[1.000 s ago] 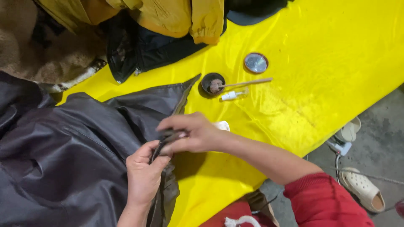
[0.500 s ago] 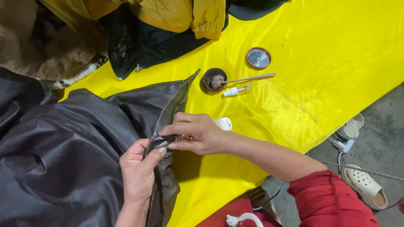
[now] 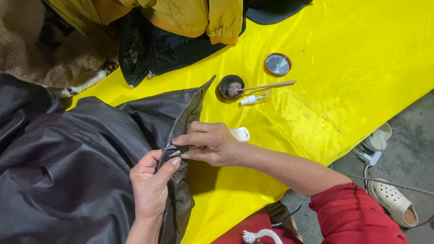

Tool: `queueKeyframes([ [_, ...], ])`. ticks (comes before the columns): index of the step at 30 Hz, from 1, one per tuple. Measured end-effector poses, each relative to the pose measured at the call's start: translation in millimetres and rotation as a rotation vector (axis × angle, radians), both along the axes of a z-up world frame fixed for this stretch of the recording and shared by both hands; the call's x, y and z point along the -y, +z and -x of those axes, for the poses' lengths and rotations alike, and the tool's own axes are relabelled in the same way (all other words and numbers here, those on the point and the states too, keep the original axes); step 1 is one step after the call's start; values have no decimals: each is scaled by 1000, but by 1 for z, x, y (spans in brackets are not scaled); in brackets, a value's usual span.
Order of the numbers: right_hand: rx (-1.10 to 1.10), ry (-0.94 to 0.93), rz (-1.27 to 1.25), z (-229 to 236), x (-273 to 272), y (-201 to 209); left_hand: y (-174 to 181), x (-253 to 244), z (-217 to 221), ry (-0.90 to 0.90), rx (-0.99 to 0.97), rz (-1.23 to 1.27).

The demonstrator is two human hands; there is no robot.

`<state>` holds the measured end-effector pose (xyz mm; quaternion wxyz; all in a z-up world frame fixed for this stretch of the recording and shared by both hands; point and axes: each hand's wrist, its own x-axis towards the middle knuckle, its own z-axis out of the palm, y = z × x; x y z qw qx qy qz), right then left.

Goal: The person repairs a black leather jacket by hand, using a small tool to pick at the seam and a brush to smooth the surface. They also use a hairdryer to apply heat to the repaired area.

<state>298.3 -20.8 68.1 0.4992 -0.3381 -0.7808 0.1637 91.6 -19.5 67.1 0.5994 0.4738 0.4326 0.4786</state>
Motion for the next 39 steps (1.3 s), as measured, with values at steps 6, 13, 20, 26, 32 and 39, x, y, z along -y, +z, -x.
queueKeyframes([
  [6,-207,-32,267,-1,0,16,6,1,-4,-3,-28,-5],
  [13,-120,-145,447,4,-25,4,-7,1,-5,-55,-16,36],
  [20,-121,218,448,2,-18,5,-8,-2,-5,-94,-16,-28],
  [26,-408,-390,361,-17,-32,12,8,0,-7,-83,-36,119],
  [32,15,-15,393,-4,-27,2,-5,-4,-4,-102,-55,62],
  [39,119,-7,-57,-2,-5,-2,-7,-15,4,40,80,82],
])
